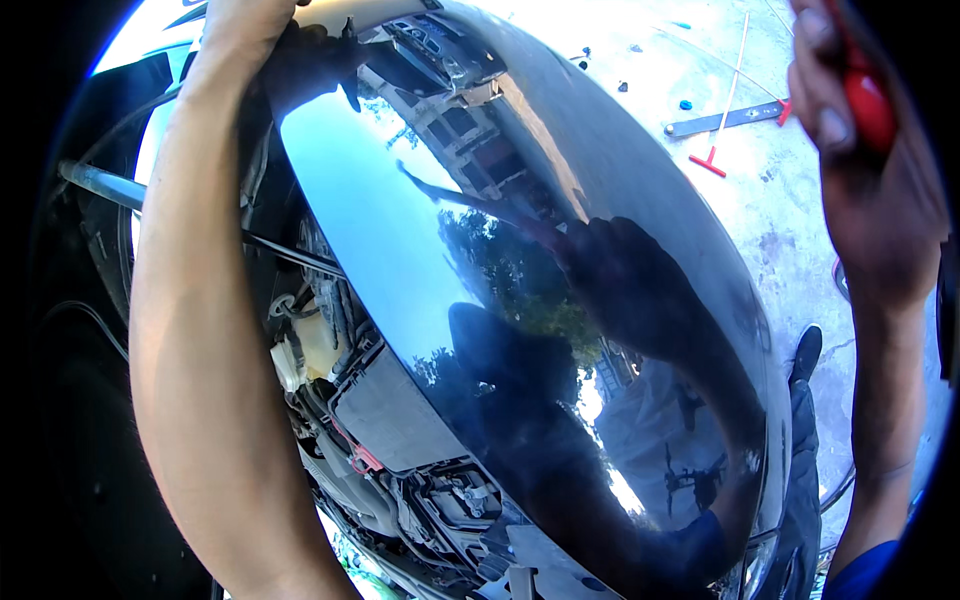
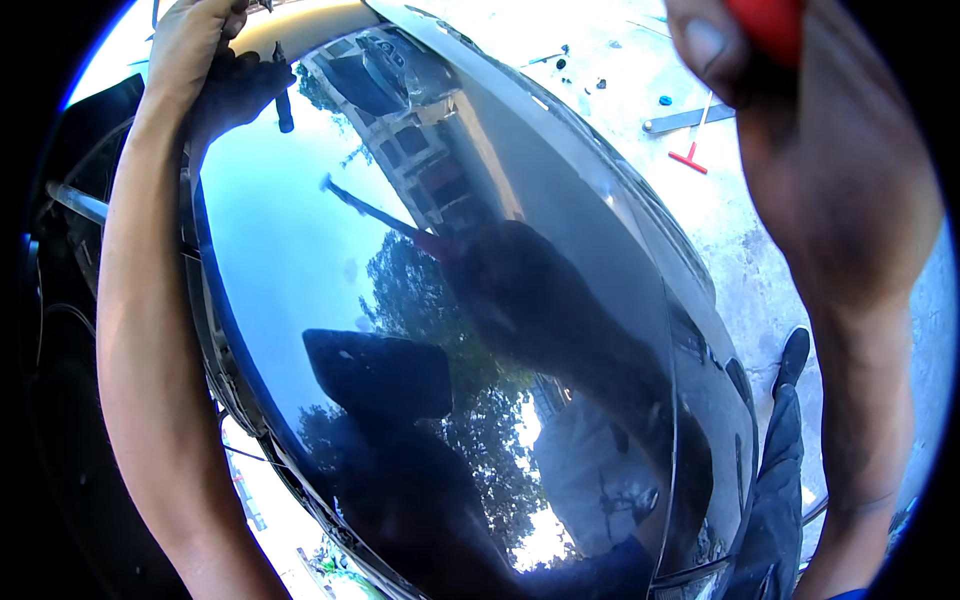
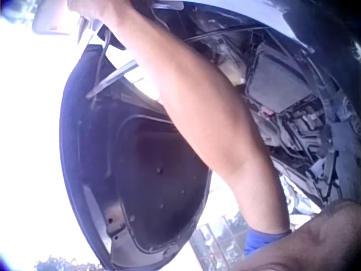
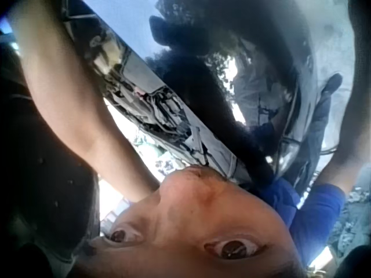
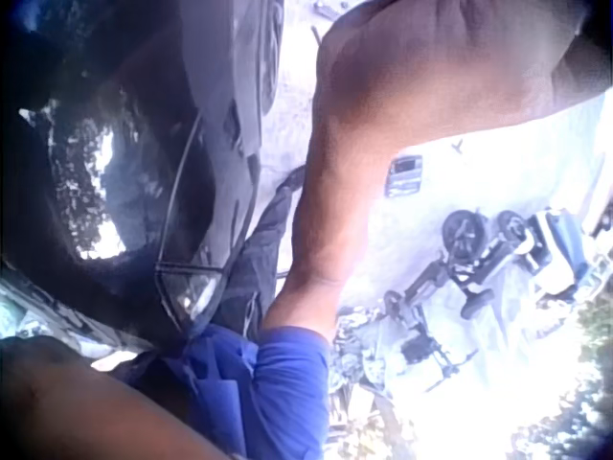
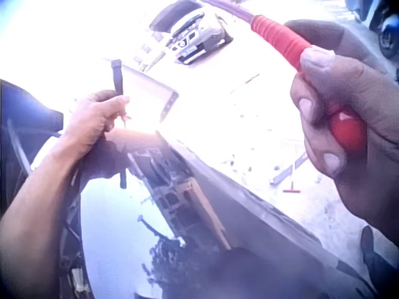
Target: The person uses a mallet and various metal rods to remove dents from a car's front fender while using a light panel to monitor the surface.
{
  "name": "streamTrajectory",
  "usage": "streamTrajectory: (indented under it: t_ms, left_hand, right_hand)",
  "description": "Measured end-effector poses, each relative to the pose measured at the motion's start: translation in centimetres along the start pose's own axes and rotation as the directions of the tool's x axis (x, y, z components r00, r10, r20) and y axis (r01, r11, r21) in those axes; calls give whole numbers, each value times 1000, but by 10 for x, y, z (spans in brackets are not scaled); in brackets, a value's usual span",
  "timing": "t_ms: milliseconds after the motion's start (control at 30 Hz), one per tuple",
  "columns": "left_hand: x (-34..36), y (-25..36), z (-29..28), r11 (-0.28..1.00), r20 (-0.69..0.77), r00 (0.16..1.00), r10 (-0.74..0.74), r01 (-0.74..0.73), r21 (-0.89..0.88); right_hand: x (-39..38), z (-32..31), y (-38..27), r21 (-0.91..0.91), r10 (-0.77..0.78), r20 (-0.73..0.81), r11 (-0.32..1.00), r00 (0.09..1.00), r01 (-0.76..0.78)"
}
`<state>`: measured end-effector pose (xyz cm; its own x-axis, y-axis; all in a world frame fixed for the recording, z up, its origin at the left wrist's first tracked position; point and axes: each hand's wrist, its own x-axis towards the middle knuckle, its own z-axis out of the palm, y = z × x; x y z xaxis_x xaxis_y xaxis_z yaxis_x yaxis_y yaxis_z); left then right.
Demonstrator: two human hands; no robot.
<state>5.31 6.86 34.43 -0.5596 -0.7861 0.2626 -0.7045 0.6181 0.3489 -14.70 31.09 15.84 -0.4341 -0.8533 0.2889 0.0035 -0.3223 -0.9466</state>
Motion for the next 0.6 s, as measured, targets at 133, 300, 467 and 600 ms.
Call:
streamTrajectory:
  t_ms: [133, 300, 467, 600]
  left_hand:
    - [-12, 1, 13, 999, 57, 998, -35, 33, 40]
    - [1, -8, 14, 999, 82, 996, 18, -14, -46]
    - [0, -9, 1, 988, 56, 996, -64, 56, 141]
    - [4, -12, 9, 998, 37, 999, -36, 38, -52]
  right_hand:
    - [-10, 7, 1, -6, 17, 17, 1000, 1000, -16]
    - [-12, -50, 32, -37, 13, 10, 999, 1000, -13]
    - [-13, 17, -9, 36, -1, 15, 999, 1000, 1]
    - [-5, 2, -5, -3, 4, 3, 1000, 1000, -4]
